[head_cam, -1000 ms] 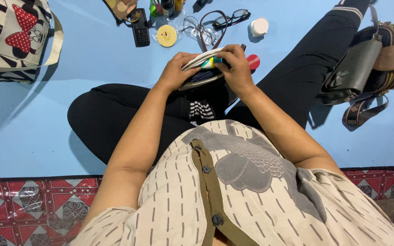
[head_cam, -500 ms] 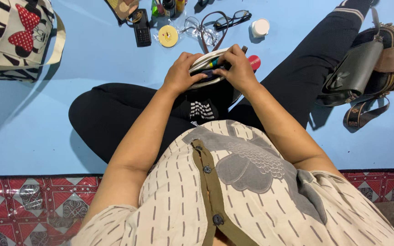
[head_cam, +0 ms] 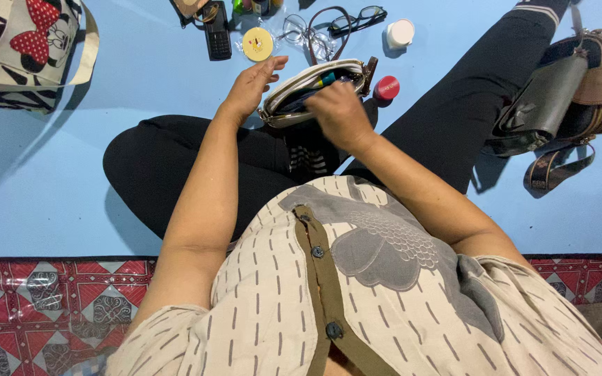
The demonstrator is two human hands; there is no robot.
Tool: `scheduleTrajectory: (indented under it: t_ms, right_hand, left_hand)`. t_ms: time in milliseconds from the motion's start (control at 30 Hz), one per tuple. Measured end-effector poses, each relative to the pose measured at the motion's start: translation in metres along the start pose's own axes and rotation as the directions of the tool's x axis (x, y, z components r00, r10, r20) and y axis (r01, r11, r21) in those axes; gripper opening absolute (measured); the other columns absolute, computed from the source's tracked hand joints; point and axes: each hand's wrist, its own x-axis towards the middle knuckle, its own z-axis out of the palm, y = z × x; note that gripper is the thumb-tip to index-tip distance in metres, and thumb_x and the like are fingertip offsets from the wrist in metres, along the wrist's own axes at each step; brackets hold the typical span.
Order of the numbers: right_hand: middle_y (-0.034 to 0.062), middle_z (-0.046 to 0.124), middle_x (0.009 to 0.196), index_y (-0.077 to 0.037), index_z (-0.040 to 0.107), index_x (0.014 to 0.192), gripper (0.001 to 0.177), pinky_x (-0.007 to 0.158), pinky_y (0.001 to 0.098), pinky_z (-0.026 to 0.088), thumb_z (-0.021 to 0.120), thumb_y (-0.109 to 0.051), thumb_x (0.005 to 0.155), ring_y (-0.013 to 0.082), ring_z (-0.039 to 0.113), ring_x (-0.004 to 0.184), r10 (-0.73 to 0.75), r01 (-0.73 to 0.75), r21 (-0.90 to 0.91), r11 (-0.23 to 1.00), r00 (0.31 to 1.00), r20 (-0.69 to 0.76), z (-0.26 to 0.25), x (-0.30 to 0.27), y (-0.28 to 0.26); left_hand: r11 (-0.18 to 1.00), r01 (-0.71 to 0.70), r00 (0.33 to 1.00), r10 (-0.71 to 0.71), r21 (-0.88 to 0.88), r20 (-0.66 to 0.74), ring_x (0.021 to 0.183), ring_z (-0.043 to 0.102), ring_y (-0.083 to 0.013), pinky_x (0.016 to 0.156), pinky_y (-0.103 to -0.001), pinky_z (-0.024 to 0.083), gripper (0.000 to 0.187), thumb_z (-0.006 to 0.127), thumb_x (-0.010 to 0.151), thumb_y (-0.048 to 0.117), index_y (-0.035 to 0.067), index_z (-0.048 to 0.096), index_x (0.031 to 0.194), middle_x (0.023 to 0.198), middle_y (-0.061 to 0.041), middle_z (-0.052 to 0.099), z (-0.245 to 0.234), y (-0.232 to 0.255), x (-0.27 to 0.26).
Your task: The person sits on a blue mat and packs a white shoulder bag with daily essentials. They place a small pouch, a phone, a wallet, a tube of cream, and a small bottle into the bag, then zip it closed and set it aside.
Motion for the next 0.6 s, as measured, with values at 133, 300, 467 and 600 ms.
scheduleTrajectory:
  t_ms: [133,300,467,600]
  right_hand:
    - [0.0046,0.064,0.104,-0.007,0.07,0.105,0.018,0.09,0.0397,0.044,0.074,-0.003,0.087,0.0261,0.059,0.1,-0.167,0.167,0.011,0.986,0.985,0.052,0.006,0.013,-0.028]
    - [0.0106,0.059,0.107,-0.006,0.068,0.107,0.021,0.089,0.042,0.047,0.073,0.001,0.088,0.0314,0.058,0.102,-0.014,0.019,0.047,0.999,0.995,-0.099,0.01,0.021,-0.031]
    - [0.0128,0.061,0.107,-0.003,0.069,0.108,0.018,0.09,0.0398,0.05,0.074,0.001,0.091,0.0317,0.06,0.103,0.337,-0.293,0.204,0.934,0.913,-0.232,-0.005,0.002,0.02]
    - [0.0071,0.067,0.103,-0.004,0.073,0.106,0.017,0.082,0.032,0.056,0.073,0.0,0.089,0.02,0.069,0.093,0.699,-0.628,0.355,0.693,0.705,-0.118,-0.024,-0.015,0.082]
  left_hand:
    - [0.994,0.052,0.999,-0.051,0.098,-0.01,0.113,0.063,-0.0198,0.098,-0.034,0.053,0.046,0.056,0.101,0.048,0.023,0.067,0.138,0.131,-0.001,0.071,0.003,0.007,-0.005]
    - [0.994,0.112,0.993,-0.112,0.017,0.032,0.108,0.068,-0.0206,0.09,-0.035,0.055,0.047,0.065,0.096,0.044,0.023,0.068,0.138,0.118,-0.006,0.074,0.003,0.014,-0.014]
    - [0.927,-0.285,0.953,0.301,0.243,-0.031,0.122,0.063,-0.0239,0.101,-0.036,0.052,0.056,0.083,0.09,0.038,0.015,0.067,0.138,0.131,-0.009,0.066,0.021,0.025,-0.022]
    - [0.853,-0.323,0.924,0.378,0.411,-0.058,0.118,0.064,-0.0275,0.098,-0.038,0.053,0.066,0.09,0.079,0.04,0.014,0.065,0.135,0.128,-0.01,0.065,0.043,0.04,-0.025]
